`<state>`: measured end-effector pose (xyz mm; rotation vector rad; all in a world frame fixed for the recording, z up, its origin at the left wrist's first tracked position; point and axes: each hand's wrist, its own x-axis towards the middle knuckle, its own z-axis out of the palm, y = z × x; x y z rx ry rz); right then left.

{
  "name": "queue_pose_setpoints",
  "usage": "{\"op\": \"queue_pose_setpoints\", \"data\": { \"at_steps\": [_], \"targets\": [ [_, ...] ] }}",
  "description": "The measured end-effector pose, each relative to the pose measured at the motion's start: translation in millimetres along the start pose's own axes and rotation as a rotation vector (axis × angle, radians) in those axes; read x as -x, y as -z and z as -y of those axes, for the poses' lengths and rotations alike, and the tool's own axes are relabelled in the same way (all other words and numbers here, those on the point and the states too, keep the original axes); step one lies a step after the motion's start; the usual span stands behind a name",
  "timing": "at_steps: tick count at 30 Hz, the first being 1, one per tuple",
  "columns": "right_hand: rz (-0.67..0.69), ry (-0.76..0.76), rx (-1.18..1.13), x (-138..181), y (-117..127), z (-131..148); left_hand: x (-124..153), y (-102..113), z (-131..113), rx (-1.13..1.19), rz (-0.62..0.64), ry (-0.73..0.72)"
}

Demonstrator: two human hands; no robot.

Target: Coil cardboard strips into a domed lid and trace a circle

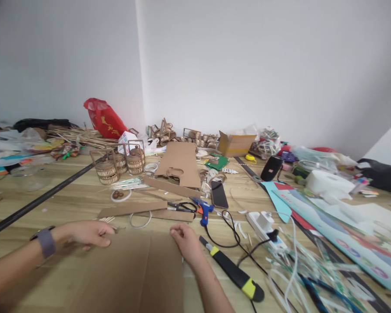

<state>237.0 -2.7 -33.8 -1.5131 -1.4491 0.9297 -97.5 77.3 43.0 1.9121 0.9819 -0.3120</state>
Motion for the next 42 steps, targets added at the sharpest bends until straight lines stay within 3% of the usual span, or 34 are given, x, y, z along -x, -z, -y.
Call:
{"op": "queue_pose_setpoints", "data": {
  "at_steps": [4,11,16,18,20,23,32,42],
  "targets": [
    [0.008,0.089,0.212,5,1,9,-3,-7,3,-0.131,-0.109,-0.005],
    [0.005,0.124,0.409,6,-1,9,-7,-23,12,-0.366,-0.447,-0.026],
    [-0.039,0.131,0.453,4,-1,6,-1,-63,-7,-0.539,-0.652,-0.053],
    [-0.057,0.137,0.452,2,-1,4,4,-89,-24,-0.6,-0.549,-0.146],
    [-0.069,0.147,0.44,1,-1,2,9,-113,-42,-0.583,-0.354,-0.218],
    [-0.085,0.169,0.411,-1,-1,1,10,-135,-58,-0.549,-0.161,-0.198],
    [-0.109,0.224,0.352,1,-1,1,4,-132,-56,-0.518,-0.148,-0.156],
    [-0.094,0.293,0.339,3,-5,1,5,-134,-45,-0.539,-0.221,-0.183]
  ]
}}
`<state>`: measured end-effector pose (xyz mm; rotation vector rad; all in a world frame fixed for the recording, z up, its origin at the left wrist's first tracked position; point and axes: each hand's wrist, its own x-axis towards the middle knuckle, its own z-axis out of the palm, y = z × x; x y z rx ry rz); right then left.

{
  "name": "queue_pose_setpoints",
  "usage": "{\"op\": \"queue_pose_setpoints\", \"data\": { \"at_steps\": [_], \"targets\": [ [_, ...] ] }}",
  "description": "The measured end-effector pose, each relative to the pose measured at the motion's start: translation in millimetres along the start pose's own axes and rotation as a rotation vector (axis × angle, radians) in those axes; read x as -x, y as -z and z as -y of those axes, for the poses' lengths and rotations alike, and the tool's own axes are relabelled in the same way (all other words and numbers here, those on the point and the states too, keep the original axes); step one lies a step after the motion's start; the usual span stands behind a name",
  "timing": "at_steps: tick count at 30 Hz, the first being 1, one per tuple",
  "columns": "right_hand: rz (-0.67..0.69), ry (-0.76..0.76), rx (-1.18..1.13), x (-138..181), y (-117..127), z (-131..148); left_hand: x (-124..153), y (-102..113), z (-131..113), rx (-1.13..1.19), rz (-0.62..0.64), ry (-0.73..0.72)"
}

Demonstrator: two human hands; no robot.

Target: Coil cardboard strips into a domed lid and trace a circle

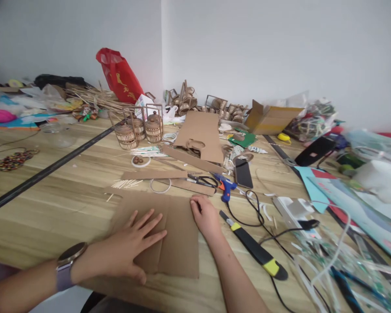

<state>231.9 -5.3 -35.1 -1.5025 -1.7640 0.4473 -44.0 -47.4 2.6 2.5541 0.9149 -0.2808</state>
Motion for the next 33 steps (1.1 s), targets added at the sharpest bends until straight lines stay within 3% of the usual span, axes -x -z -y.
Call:
{"op": "queue_pose_setpoints", "data": {
  "at_steps": [8,13,17,23,26,29,33],
  "targets": [
    [0.054,0.041,0.035,2,1,3,5,12,4,-0.04,-0.003,-0.004],
    [0.103,0.04,0.035,3,2,7,-6,25,21,-0.046,-0.198,-0.068],
    [0.148,0.09,0.0,3,0,10,-30,45,47,-0.148,-0.456,0.172],
    [0.125,0.097,-0.026,2,-3,10,-62,57,73,-0.185,-0.485,0.22],
    [0.092,0.061,-0.027,2,-2,9,-60,55,66,-0.216,-0.513,0.198],
    [0.045,0.003,-0.011,1,-1,8,-49,51,44,-0.243,-0.518,0.14],
    [-0.011,-0.082,0.012,0,0,5,-48,42,10,-0.3,-0.401,-0.027]
  ]
}}
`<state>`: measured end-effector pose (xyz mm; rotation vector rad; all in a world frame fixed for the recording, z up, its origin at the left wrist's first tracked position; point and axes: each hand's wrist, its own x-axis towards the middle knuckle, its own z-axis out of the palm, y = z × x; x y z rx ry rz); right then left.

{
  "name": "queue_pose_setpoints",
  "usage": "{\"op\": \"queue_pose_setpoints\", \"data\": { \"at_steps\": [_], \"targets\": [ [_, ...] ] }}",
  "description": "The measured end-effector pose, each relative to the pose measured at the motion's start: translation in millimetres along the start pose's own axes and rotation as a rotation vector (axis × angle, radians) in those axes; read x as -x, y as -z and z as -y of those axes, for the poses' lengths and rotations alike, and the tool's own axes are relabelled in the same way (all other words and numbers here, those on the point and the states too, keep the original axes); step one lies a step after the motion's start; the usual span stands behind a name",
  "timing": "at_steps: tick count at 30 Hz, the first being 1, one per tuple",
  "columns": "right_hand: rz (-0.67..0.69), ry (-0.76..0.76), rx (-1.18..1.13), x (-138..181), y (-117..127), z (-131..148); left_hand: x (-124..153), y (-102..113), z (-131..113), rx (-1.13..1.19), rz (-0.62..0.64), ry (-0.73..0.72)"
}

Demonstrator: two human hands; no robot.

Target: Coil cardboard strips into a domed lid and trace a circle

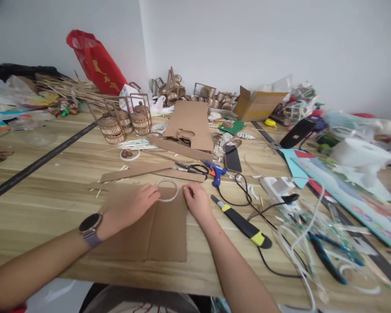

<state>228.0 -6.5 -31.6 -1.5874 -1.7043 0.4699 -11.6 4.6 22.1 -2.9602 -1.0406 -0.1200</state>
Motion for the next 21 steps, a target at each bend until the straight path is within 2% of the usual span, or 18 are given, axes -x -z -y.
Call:
{"op": "queue_pose_setpoints", "data": {
  "at_steps": [4,12,18,21],
  "targets": [
    [-0.002,-0.032,0.011,0,1,-1,-11,-14,-15,-0.003,0.015,-0.01],
    [0.065,0.003,0.038,-2,8,-3,-14,-35,-7,0.078,-0.051,0.021],
    [0.217,0.232,0.006,-3,19,-9,-9,-40,0,0.192,-0.112,0.039],
    [0.231,0.312,0.013,-4,18,-15,-7,-41,3,0.329,-0.152,0.03]
  ]
}}
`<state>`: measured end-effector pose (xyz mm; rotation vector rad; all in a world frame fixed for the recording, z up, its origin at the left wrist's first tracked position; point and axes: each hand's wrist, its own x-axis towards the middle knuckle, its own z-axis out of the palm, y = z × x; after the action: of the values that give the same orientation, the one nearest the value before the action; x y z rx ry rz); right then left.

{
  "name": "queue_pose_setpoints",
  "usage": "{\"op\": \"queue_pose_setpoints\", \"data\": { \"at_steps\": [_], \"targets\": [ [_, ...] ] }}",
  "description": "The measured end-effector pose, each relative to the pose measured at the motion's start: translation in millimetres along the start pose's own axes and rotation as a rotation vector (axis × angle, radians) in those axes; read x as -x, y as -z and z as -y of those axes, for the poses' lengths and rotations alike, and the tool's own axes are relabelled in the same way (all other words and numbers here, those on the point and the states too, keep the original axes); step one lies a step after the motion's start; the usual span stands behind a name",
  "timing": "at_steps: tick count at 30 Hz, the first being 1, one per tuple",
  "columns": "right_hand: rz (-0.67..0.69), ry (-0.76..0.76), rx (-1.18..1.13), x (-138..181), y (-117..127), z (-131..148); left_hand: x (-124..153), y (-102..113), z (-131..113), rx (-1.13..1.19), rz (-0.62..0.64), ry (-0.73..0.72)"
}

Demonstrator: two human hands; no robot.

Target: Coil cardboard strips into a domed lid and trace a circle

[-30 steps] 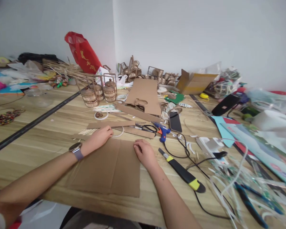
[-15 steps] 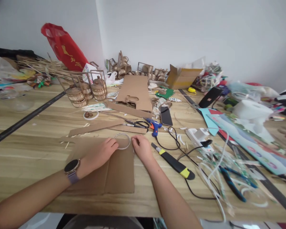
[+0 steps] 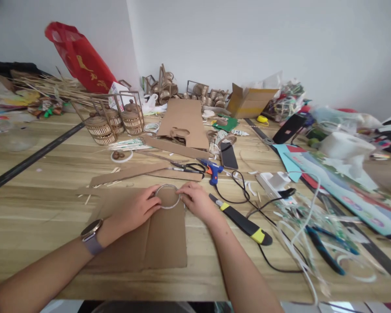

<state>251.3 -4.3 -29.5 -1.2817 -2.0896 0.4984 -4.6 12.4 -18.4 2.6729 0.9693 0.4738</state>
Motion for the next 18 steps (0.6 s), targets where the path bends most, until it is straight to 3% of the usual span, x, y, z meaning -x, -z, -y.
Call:
{"op": "queue_pose_setpoints", "data": {
  "at_steps": [9,13,18],
  "targets": [
    [0.033,0.105,0.067,2,1,2,1,-12,12,0.276,-0.123,0.054],
    [0.091,0.136,0.065,2,8,6,-1,-12,11,0.401,-0.095,0.166],
    [0.091,0.131,0.079,2,7,7,-3,-12,11,0.419,-0.1,0.179]
  ]
}}
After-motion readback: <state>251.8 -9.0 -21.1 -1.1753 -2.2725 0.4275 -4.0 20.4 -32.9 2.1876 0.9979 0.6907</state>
